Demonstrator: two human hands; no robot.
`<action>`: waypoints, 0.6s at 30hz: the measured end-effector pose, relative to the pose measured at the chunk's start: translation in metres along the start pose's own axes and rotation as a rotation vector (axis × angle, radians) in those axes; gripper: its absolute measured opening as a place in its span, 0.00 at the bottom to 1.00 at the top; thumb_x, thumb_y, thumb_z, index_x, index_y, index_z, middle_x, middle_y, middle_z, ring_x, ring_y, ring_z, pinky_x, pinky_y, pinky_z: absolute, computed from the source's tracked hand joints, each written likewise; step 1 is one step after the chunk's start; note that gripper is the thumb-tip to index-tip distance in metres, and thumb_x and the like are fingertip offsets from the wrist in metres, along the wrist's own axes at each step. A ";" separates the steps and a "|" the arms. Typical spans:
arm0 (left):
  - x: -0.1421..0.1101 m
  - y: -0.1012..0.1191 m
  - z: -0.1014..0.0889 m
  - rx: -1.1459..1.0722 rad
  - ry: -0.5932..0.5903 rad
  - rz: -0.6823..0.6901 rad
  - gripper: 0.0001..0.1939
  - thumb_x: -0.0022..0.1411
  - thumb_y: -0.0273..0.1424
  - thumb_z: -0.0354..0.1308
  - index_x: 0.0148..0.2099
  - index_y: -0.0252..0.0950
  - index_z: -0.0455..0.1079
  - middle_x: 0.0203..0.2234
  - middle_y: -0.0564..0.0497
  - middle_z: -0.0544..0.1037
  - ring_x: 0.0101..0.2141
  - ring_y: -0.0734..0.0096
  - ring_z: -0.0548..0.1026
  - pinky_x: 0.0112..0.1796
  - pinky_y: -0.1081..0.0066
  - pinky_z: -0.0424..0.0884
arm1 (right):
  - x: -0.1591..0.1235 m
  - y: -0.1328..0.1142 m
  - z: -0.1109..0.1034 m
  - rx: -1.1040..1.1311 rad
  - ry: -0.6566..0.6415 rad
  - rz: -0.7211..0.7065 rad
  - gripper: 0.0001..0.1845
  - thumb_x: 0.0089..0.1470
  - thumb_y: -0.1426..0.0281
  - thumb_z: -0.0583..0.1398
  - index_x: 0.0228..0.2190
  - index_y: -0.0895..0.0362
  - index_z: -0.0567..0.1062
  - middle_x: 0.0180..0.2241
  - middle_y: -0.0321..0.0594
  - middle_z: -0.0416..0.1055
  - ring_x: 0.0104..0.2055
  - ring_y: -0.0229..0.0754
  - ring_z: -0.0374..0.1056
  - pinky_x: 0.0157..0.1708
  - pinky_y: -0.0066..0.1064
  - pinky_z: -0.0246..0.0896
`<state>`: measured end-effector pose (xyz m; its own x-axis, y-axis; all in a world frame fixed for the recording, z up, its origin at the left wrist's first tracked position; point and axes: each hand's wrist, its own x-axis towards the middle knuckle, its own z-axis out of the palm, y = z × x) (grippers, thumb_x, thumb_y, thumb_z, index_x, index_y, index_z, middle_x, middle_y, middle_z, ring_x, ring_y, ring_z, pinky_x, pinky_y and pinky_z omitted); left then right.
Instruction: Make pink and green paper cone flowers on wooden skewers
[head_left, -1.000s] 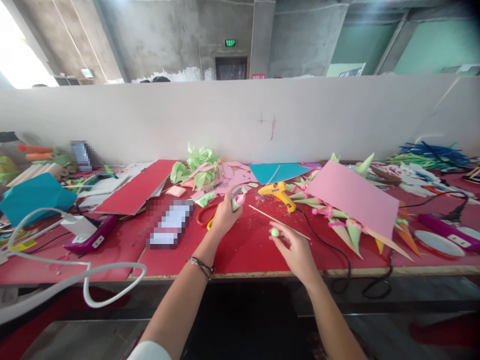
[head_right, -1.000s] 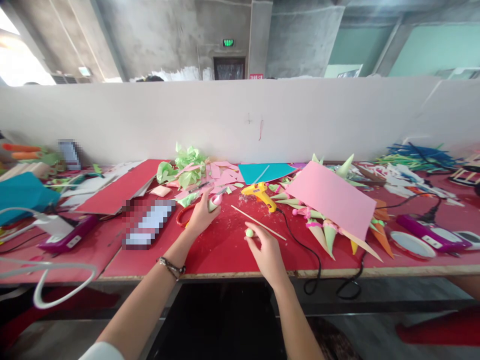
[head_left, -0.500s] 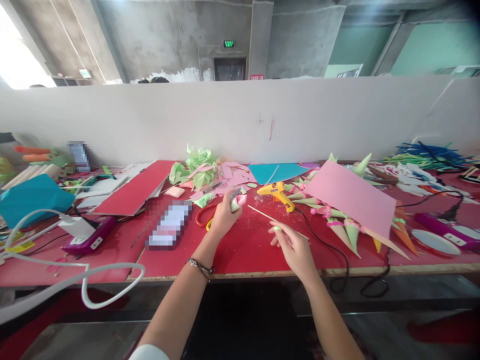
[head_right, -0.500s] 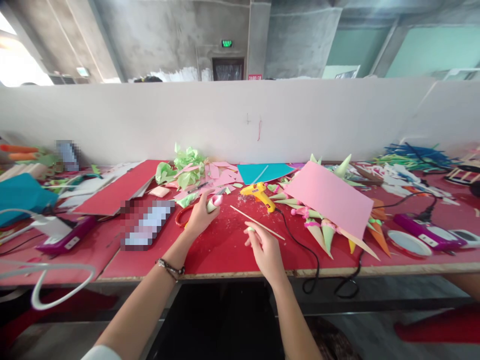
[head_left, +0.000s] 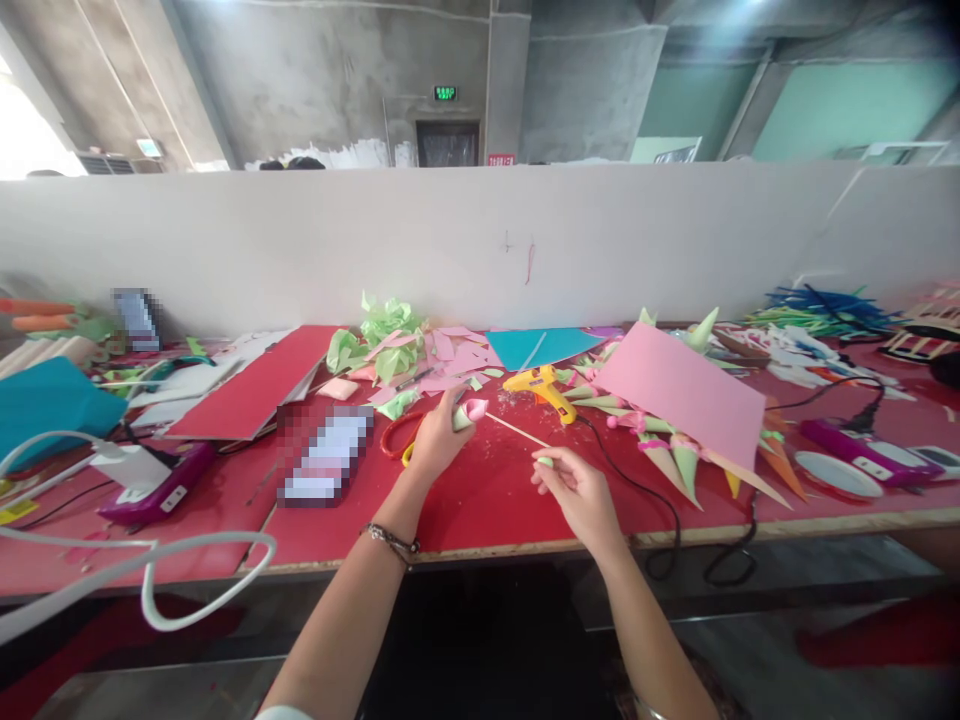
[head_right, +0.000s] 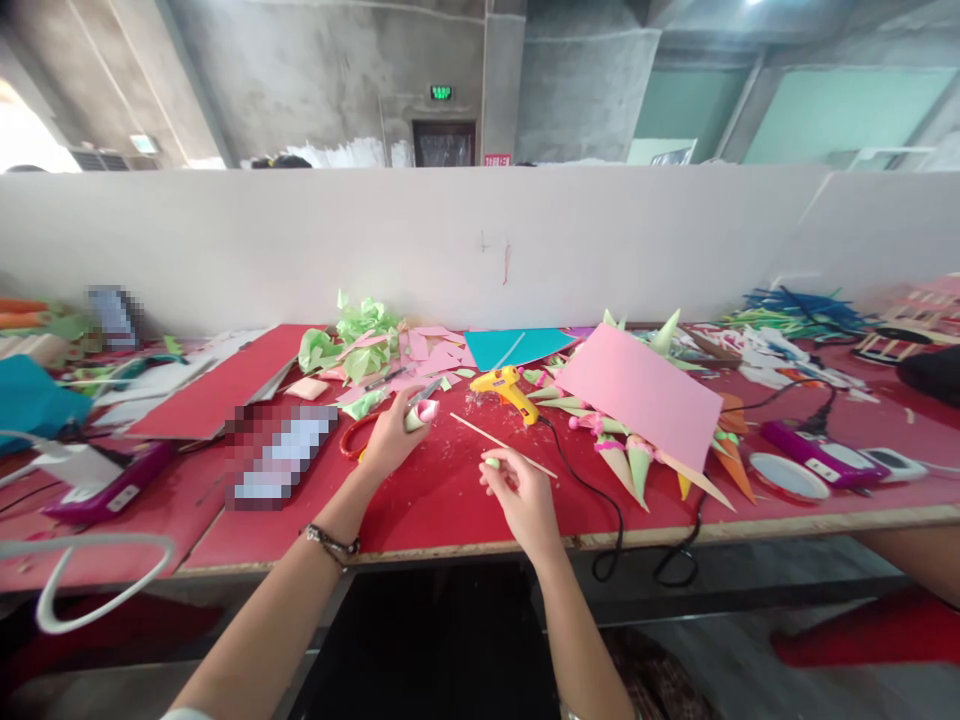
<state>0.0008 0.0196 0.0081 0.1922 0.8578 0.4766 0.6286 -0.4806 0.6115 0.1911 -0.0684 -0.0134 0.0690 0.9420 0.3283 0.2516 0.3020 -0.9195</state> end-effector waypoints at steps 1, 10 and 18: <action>0.000 0.000 0.000 0.017 -0.001 0.009 0.26 0.49 0.27 0.53 0.52 0.38 0.56 0.27 0.53 0.73 0.26 0.70 0.71 0.27 0.75 0.62 | 0.001 0.001 0.000 -0.002 0.008 -0.001 0.14 0.49 0.62 0.56 0.34 0.58 0.70 0.27 0.41 0.71 0.29 0.41 0.69 0.31 0.32 0.67; -0.001 -0.001 0.000 0.047 -0.021 0.019 0.26 0.50 0.28 0.52 0.53 0.39 0.55 0.32 0.51 0.74 0.29 0.69 0.72 0.29 0.75 0.63 | 0.055 -0.035 0.012 0.152 0.046 -0.215 0.13 0.48 0.62 0.56 0.34 0.56 0.71 0.42 0.44 0.67 0.41 0.42 0.67 0.43 0.33 0.63; 0.001 0.001 -0.002 0.015 0.005 -0.074 0.24 0.50 0.28 0.52 0.52 0.39 0.57 0.32 0.51 0.75 0.30 0.67 0.73 0.31 0.72 0.65 | 0.107 -0.038 0.033 0.187 -0.197 -0.208 0.14 0.46 0.63 0.57 0.35 0.55 0.73 0.34 0.38 0.72 0.35 0.37 0.68 0.37 0.29 0.63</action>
<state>0.0001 0.0195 0.0101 0.1415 0.8900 0.4335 0.6524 -0.4132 0.6353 0.1573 0.0262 0.0498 -0.1577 0.8618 0.4821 0.0579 0.4954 -0.8667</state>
